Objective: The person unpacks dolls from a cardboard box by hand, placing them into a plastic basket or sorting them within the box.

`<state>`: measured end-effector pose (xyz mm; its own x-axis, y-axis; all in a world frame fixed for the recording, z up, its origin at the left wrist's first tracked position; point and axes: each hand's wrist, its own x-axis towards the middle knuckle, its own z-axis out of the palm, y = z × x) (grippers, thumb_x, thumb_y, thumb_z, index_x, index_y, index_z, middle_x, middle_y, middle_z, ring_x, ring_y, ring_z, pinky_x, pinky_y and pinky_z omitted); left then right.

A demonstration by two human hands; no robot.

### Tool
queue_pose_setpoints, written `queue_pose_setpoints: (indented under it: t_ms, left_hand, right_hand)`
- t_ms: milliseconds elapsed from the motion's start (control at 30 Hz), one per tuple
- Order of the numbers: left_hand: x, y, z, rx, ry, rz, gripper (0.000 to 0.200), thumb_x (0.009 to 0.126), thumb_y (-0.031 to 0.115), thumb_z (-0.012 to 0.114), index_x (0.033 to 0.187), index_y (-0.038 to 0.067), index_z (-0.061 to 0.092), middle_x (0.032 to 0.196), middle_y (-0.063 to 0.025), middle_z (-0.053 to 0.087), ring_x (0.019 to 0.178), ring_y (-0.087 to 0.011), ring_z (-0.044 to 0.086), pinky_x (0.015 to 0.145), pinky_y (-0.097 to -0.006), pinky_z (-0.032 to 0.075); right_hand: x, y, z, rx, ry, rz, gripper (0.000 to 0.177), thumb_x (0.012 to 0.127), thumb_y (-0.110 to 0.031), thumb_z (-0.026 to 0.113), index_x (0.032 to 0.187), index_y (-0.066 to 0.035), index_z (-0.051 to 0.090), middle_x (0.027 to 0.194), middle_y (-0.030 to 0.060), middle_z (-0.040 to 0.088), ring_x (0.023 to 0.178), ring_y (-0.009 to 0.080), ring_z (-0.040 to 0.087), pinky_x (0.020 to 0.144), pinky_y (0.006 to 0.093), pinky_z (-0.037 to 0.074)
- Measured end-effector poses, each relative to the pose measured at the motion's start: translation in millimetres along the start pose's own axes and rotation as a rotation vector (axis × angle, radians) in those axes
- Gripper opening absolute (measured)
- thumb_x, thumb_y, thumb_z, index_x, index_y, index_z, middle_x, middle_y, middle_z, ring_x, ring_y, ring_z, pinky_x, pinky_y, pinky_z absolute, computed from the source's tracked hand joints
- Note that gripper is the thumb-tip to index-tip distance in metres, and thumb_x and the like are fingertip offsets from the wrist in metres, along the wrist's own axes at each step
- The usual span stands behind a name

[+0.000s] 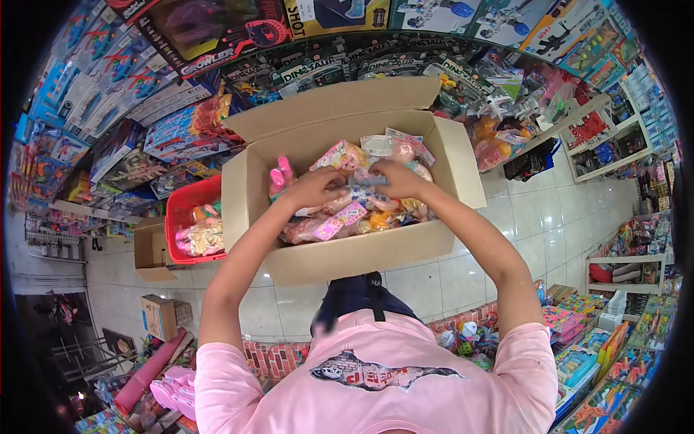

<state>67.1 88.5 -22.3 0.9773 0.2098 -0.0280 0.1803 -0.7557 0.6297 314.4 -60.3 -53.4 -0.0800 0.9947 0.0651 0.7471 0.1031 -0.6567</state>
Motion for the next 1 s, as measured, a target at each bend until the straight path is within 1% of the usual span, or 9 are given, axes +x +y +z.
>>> queue_pose_setpoints:
  t_ms: [67, 200, 267, 400, 467, 633, 733, 933, 1000]
  left_hand:
    - [6.5, -13.5, 15.0, 0.024, -0.131, -0.047, 0.050, 0.083, 0.039, 0.068, 0.119, 0.006, 0.060, 0.119, -0.0149, 0.061, 0.108, -0.0334, 0.060, 0.093, -0.0410, 0.048]
    - [19.0, -31.8, 27.4, 0.087, -0.325, -0.078, 0.057, 0.082, 0.046, 0.069, 0.121, 0.005, 0.058, 0.119, -0.0176, 0.060, 0.110, -0.0344, 0.060, 0.092, -0.0423, 0.048]
    - [23.5, -41.1, 33.5, -0.019, -0.445, -0.224, 0.064, 0.084, 0.051, 0.068, 0.126, 0.006, 0.052, 0.120, -0.0209, 0.059, 0.110, -0.0363, 0.059, 0.091, -0.0447, 0.048]
    - [21.1, -70.7, 53.8, -0.092, -0.383, -0.155, 0.069, 0.085, 0.054, 0.067, 0.131, 0.006, 0.046, 0.122, -0.0236, 0.058, 0.112, -0.0392, 0.057, 0.092, -0.0466, 0.047]
    - [24.7, -76.0, 55.2, -0.233, -0.503, -0.237, 0.069, 0.088, 0.052, 0.065, 0.134, 0.006, 0.042, 0.125, -0.0235, 0.057, 0.116, -0.0380, 0.056, 0.095, -0.0450, 0.046]
    - [36.0, -82.7, 53.6, -0.278, -0.513, -0.234, 0.068, 0.090, 0.050, 0.064, 0.136, 0.004, 0.043, 0.129, -0.0208, 0.056, 0.120, -0.0307, 0.055, 0.099, -0.0390, 0.043]
    - [35.6, -69.6, 34.6, -0.299, -0.468, -0.205, 0.062, 0.094, 0.048, 0.060, 0.135, 0.004, 0.047, 0.129, -0.0190, 0.056, 0.120, -0.0296, 0.055, 0.099, -0.0384, 0.043]
    - [14.3, -39.3, -39.4, -0.737, -0.310, -0.362, 0.058, 0.102, 0.051, 0.041, 0.134, 0.004, 0.052, 0.131, -0.0115, 0.057, 0.123, -0.0217, 0.053, 0.101, -0.0364, 0.042]
    - [3.1, -34.4, -54.9, -0.932, -0.054, -0.285, 0.062, 0.102, 0.055, 0.036, 0.137, 0.006, 0.049, 0.135, -0.0096, 0.054, 0.126, -0.0204, 0.050, 0.102, -0.0369, 0.040]
  right_hand:
    - [4.5, 5.0, 16.3, -0.061, -0.259, -0.017, 0.065, 0.074, -0.035, 0.074, 0.126, -0.002, 0.057, 0.114, 0.0210, 0.061, 0.107, 0.0374, 0.060, 0.092, 0.0455, 0.048]
    - [12.7, 15.7, 42.5, -0.193, -0.565, 0.044, 0.092, 0.066, -0.048, 0.077, 0.139, -0.001, 0.045, 0.126, 0.0238, 0.054, 0.114, 0.0405, 0.056, 0.097, 0.0470, 0.046]
    - [15.8, 16.1, 43.2, -0.181, -0.564, 0.069, 0.092, 0.067, -0.050, 0.077, 0.138, -0.002, 0.044, 0.129, 0.0222, 0.053, 0.117, 0.0398, 0.054, 0.099, 0.0475, 0.045]
    - [20.8, 10.7, 40.6, -0.284, -0.590, 0.079, 0.087, 0.071, -0.049, 0.076, 0.136, -0.001, 0.044, 0.131, 0.0208, 0.052, 0.120, 0.0392, 0.053, 0.101, 0.0481, 0.043]
    - [20.6, 21.7, 52.9, -0.260, -0.560, 0.069, 0.086, 0.071, -0.045, 0.076, 0.137, 0.000, 0.044, 0.130, 0.0226, 0.053, 0.118, 0.0393, 0.055, 0.099, 0.0476, 0.044]
    - [24.3, 19.1, 41.5, -0.160, -0.529, 0.086, 0.080, 0.075, -0.041, 0.074, 0.137, 0.000, 0.046, 0.126, 0.0237, 0.057, 0.114, 0.0393, 0.057, 0.097, 0.0463, 0.046]
    - [25.6, 18.2, 25.9, -0.056, -0.514, 0.105, 0.075, 0.076, -0.038, 0.074, 0.135, 0.001, 0.048, 0.122, 0.0228, 0.060, 0.111, 0.0394, 0.058, 0.097, 0.0457, 0.046]
    - [26.5, -6.3, -35.0, -0.007, -0.422, 0.021, 0.065, 0.075, -0.025, 0.075, 0.129, 0.002, 0.053, 0.112, 0.0240, 0.064, 0.106, 0.0404, 0.060, 0.092, 0.0464, 0.046]
    - [26.4, -17.6, -58.6, 0.052, -0.377, 0.005, 0.065, 0.075, -0.025, 0.075, 0.129, 0.003, 0.053, 0.113, 0.0241, 0.064, 0.107, 0.0402, 0.059, 0.092, 0.0454, 0.046]
